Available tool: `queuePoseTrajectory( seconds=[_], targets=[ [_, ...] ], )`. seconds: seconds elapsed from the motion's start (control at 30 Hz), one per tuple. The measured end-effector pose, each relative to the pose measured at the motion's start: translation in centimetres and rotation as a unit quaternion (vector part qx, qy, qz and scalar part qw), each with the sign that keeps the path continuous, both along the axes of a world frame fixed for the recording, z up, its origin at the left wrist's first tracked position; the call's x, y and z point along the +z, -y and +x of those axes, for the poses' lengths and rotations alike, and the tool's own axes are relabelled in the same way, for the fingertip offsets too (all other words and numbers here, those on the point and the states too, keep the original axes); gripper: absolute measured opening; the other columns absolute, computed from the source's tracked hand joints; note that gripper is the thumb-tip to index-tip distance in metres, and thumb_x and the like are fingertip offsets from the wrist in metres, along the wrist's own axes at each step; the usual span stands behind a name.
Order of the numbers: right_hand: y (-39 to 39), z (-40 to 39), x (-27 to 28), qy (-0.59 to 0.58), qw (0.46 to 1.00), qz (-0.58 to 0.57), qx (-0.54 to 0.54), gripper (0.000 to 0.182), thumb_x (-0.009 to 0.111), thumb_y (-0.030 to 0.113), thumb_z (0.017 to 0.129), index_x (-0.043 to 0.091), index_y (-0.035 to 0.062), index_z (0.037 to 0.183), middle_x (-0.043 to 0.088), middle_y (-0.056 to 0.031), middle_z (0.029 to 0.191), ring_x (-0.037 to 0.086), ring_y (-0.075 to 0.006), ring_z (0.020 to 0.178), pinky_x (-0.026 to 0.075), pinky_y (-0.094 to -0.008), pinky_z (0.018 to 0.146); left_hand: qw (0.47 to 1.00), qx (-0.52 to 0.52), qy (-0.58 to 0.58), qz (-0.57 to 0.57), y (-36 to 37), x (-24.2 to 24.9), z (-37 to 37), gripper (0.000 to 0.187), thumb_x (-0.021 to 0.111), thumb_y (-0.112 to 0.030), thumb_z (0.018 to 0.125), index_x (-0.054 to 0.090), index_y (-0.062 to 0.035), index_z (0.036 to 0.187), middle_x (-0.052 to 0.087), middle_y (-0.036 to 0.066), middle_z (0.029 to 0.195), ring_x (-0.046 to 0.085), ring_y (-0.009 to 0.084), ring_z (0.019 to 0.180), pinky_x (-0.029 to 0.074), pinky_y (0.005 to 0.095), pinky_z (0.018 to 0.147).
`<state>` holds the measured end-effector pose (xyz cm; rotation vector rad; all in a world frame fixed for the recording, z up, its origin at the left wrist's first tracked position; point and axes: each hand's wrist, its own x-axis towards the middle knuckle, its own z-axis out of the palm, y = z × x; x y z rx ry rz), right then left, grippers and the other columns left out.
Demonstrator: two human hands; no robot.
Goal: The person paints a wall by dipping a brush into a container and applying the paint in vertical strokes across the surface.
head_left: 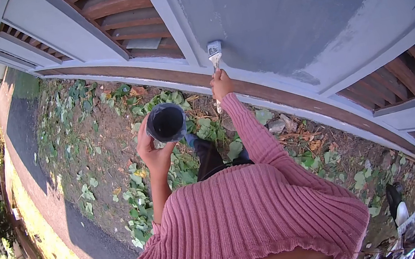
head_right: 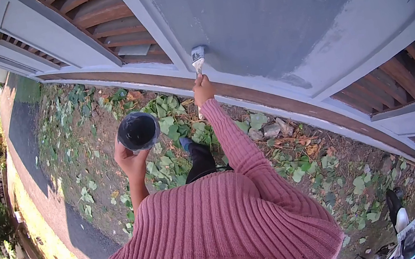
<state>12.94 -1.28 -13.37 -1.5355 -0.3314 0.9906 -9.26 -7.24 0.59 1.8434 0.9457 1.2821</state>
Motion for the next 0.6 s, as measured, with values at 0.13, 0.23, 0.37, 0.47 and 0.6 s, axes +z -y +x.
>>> queuePoseTrajectory(
  seconds=[0.13, 0.23, 0.37, 0.47, 0.6],
  targets=[
    [0.0, -0.2, 0.7, 0.017, 1.000, 0.006, -0.006, 0.031, 0.028, 0.036, 0.093, 0.040, 0.0092, 0.084, 0.039, 0.0004, 0.052, 0.031, -0.0076, 0.032, 0.027, -0.0253, 0.028, 1.000, 0.005, -0.011, 0.010, 0.0, -0.3, -0.4, 0.050, 0.072, -0.001, 0.056, 0.059, 0.0022, 0.103, 0.055, 0.015, 0.112, 0.052, 0.0228, 0.104, 0.041, 0.0325, 0.087],
    [0.1, -0.4, 1.5, 0.015, 1.000, 0.022, -0.006, 0.030, 0.029, 0.036, 0.093, 0.041, 0.0091, 0.084, 0.039, 0.0006, 0.052, 0.030, -0.0074, 0.032, 0.026, -0.0253, 0.028, 1.000, 0.007, 0.003, 0.005, 0.0, -0.4, -0.4, 0.050, 0.073, -0.001, 0.055, 0.059, 0.0020, 0.103, 0.055, 0.015, 0.112, 0.052, 0.0231, 0.104, 0.041, 0.0324, 0.087],
    [-0.7, -0.3, 1.4, 0.036, 0.998, 0.054, -0.007, 0.030, 0.029, 0.035, 0.093, 0.041, 0.0090, 0.085, 0.038, 0.0012, 0.052, 0.029, -0.0064, 0.032, 0.024, -0.0245, 0.028, 1.000, 0.005, 0.001, 0.006, 0.0, -0.2, -0.2, 0.049, 0.073, -0.001, 0.055, 0.060, 0.0019, 0.102, 0.055, 0.015, 0.112, 0.052, 0.0235, 0.105, 0.041, 0.0328, 0.087],
    [0.0, -0.5, 4.0, 0.027, 0.998, 0.050, -0.005, 0.034, 0.031, 0.032, 0.093, 0.046, 0.0027, 0.086, 0.048, -0.0053, 0.053, 0.044, -0.0151, 0.036, 0.035, -0.0305, 0.033, 1.000, 0.012, -0.006, 0.009, -0.2, 0.0, -0.2, 0.048, 0.072, -0.001, 0.055, 0.060, 0.0019, 0.102, 0.055, 0.014, 0.112, 0.052, 0.0238, 0.105, 0.040, 0.0333, 0.088],
    [-0.1, -0.6, 6.5, 0.015, 0.995, 0.100, -0.004, 0.033, 0.031, 0.031, 0.093, 0.046, 0.0021, 0.086, 0.046, -0.0049, 0.052, 0.041, -0.0133, 0.034, 0.033, -0.0296, 0.031, 1.000, 0.008, -0.010, 0.017, -0.1, 0.3, -0.5, 0.047, 0.072, -0.001, 0.056, 0.060, 0.0022, 0.101, 0.055, 0.014, 0.112, 0.051, 0.0236, 0.106, 0.040, 0.0334, 0.088]
  ],
)
